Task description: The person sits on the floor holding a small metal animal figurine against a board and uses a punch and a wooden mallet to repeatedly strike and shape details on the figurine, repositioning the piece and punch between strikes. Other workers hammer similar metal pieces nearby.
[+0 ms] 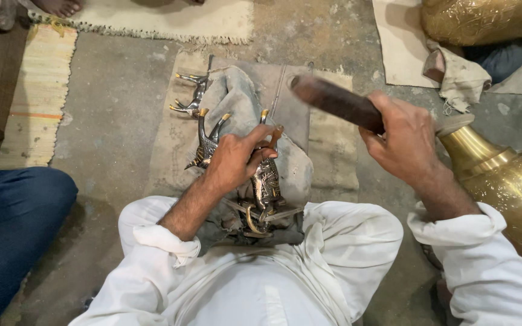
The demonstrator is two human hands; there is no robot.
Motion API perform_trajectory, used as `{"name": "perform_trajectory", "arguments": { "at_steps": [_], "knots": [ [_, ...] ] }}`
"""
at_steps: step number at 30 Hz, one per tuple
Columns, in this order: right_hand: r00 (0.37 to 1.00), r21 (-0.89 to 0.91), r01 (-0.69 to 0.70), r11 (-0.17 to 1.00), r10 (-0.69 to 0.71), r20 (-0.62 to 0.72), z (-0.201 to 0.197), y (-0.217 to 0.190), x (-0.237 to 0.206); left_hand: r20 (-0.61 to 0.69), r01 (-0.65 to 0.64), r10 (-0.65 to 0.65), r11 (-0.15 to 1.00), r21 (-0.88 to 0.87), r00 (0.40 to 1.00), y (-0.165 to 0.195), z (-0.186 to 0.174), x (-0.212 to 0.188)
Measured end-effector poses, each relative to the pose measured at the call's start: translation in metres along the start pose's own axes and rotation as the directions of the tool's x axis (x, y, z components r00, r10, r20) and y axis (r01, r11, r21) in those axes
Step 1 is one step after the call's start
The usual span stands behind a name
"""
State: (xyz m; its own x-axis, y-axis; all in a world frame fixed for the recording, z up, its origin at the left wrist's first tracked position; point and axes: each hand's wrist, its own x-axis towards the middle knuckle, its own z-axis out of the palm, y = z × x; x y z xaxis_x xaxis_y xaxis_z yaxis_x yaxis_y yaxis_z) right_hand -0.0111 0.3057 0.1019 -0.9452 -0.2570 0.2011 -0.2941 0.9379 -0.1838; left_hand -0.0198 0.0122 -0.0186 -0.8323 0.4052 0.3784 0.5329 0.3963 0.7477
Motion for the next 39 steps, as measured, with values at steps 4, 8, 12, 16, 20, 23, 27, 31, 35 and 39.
{"name": "perform_trajectory", "arguments": {
  "at_steps": [4, 8, 12, 16, 20, 23, 27, 31, 35, 39],
  "knots": [
    [0.984, -0.122, 0.17, 0.978, -0.174, -0.024, 0.004, 0.001, -0.001, 0.018, 0.014, -0.015, 1.0, 0.026, 1.0, 0.001, 0.0, 0.0],
    [0.987, -0.053, 0.134, 0.99, -0.138, -0.081, 0.004, 0.004, -0.003, -0.011, -0.028, 0.028, 1.0, 0.007, 1.0, -0.001, 0.001, 0.0],
    [0.988, -0.041, 0.141, 0.989, -0.144, -0.055, 0.004, 0.003, -0.006, 0.005, -0.038, 0.038, 0.999, -0.027, 0.999, -0.002, 0.002, -0.001],
    [0.996, 0.0, 0.04, 0.999, -0.04, -0.074, 0.003, 0.001, -0.009, 0.022, -0.008, 0.008, 1.0, -0.008, 1.0, -0.001, 0.001, -0.001],
    [0.99, -0.023, 0.081, 0.996, -0.083, -0.115, 0.004, 0.0, -0.011, 0.015, -0.089, 0.089, 0.996, -0.003, 0.996, 0.0, -0.001, 0.001],
    [0.986, -0.136, 0.143, 0.98, -0.153, -0.07, 0.004, 0.001, -0.013, 0.023, -0.049, 0.049, 0.999, 0.008, 0.999, 0.001, 0.0, 0.0],
    [0.977, 0.007, 0.112, 0.994, -0.109, -0.181, 0.001, 0.002, -0.016, -0.024, -0.142, 0.141, 0.988, -0.062, 0.99, -0.001, 0.0, 0.001],
    [0.979, -0.125, 0.159, 0.979, -0.173, -0.112, -0.002, 0.0, -0.018, 0.008, -0.098, 0.099, 0.995, -0.024, 0.995, -0.002, 0.0, 0.0],
    [0.982, -0.02, 0.121, 0.993, -0.122, -0.146, -0.004, -0.001, -0.021, 0.038, -0.068, 0.069, 0.997, -0.034, 0.997, -0.003, 0.001, 0.002],
    [0.976, -0.197, 0.179, 0.964, -0.199, -0.084, 0.001, -0.003, -0.021, 0.01, -0.063, 0.063, 0.996, -0.071, 0.998, -0.003, 0.0, 0.002]
  ]
}}
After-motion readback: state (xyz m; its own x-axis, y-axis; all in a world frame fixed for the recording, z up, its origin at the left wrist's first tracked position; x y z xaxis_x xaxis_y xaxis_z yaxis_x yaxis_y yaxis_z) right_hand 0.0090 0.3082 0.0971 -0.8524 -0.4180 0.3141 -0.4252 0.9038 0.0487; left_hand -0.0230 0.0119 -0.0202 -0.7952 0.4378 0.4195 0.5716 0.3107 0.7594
